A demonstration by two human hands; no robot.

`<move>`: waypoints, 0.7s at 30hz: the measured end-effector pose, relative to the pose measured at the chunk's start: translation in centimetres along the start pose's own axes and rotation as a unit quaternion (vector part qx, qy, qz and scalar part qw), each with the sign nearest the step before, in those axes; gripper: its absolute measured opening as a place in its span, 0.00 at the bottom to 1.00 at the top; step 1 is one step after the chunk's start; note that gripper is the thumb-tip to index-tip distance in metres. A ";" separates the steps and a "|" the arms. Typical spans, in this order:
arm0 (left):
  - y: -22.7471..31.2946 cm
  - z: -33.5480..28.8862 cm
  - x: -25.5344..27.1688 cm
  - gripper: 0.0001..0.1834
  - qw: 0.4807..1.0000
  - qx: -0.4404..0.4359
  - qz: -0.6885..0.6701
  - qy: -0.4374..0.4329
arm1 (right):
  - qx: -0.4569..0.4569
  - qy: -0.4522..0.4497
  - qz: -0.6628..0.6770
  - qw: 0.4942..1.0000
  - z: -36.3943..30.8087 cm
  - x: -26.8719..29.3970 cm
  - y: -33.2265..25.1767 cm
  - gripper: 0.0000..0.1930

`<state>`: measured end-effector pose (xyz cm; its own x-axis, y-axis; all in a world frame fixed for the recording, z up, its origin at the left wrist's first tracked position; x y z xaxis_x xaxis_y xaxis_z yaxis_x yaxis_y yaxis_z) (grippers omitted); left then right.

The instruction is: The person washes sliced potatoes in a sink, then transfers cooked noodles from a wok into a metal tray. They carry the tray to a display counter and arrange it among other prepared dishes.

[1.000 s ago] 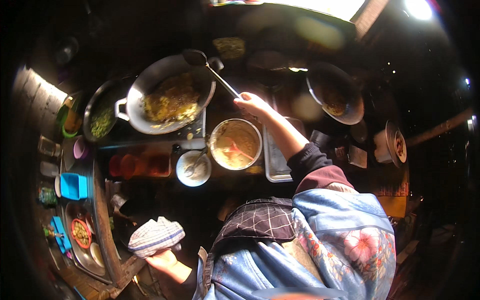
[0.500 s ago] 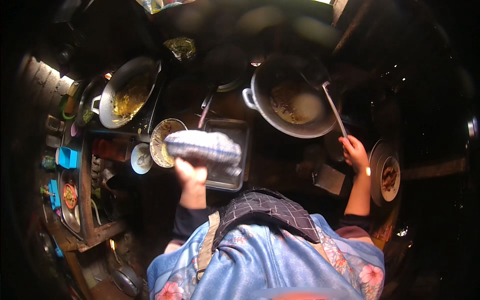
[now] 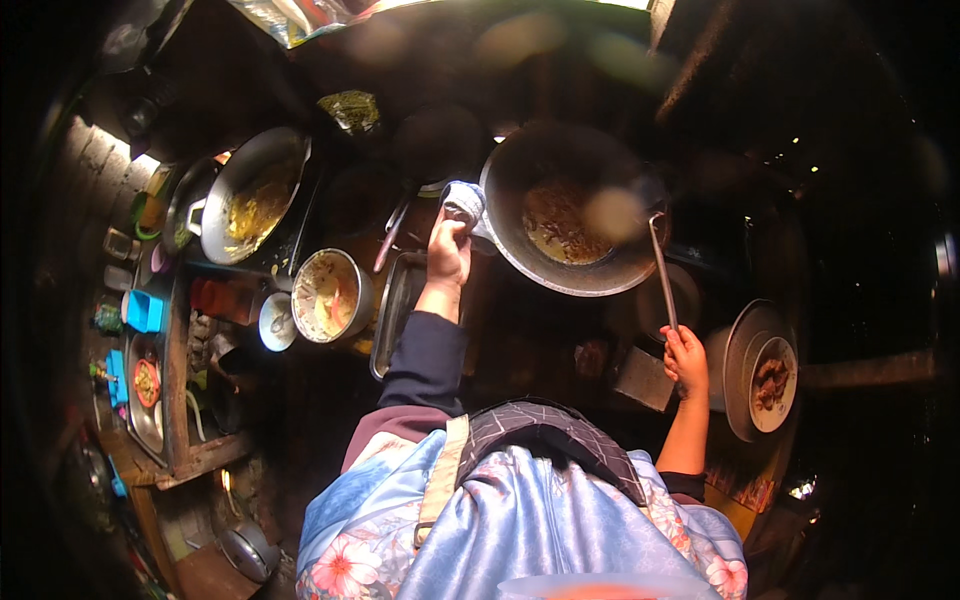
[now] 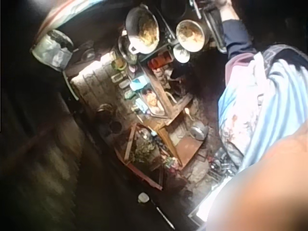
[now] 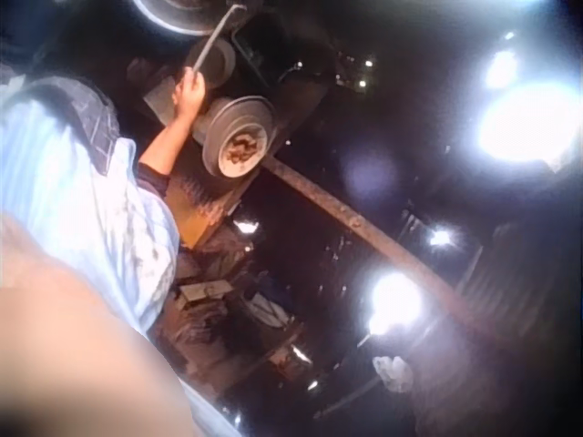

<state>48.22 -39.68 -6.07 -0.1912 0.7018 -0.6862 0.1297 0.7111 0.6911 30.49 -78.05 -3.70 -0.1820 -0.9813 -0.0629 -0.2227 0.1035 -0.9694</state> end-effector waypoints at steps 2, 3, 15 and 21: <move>0.1 0.0 -0.4 0.23 0.993 0.009 -0.095 -0.075 | -0.017 0.010 0.000 1.000 -0.2 -0.8 0.1 0.11; 0.2 0.4 -0.3 0.22 0.996 0.005 -0.056 -0.065 | -0.017 0.008 -0.004 1.000 -0.3 -1.1 -0.1 0.11; -1.9 7.0 1.5 0.23 0.913 0.384 0.114 -0.084 | -0.026 0.030 -0.005 0.999 -1.2 -2.7 1.1 0.10; -1.7 3.5 1.0 0.11 0.940 0.231 0.249 0.032 | -0.018 -0.024 -0.006 1.000 -0.3 -1.6 1.0 0.09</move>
<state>51.21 -39.99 -8.74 -0.0504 0.9591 -0.2785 0.6248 0.2479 0.7404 30.21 -76.36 -4.52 -0.1327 -0.9891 -0.0638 -0.2592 0.0968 -0.9610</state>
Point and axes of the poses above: each hand's wrist, its own z-axis towards the middle knuckle, its own x-axis out of the back of the hand, y = z × x, the point moved 6 cm from there along z, towards the middle knuckle, and after that the axes turned 8 degrees about x, right-handed, at the moved point
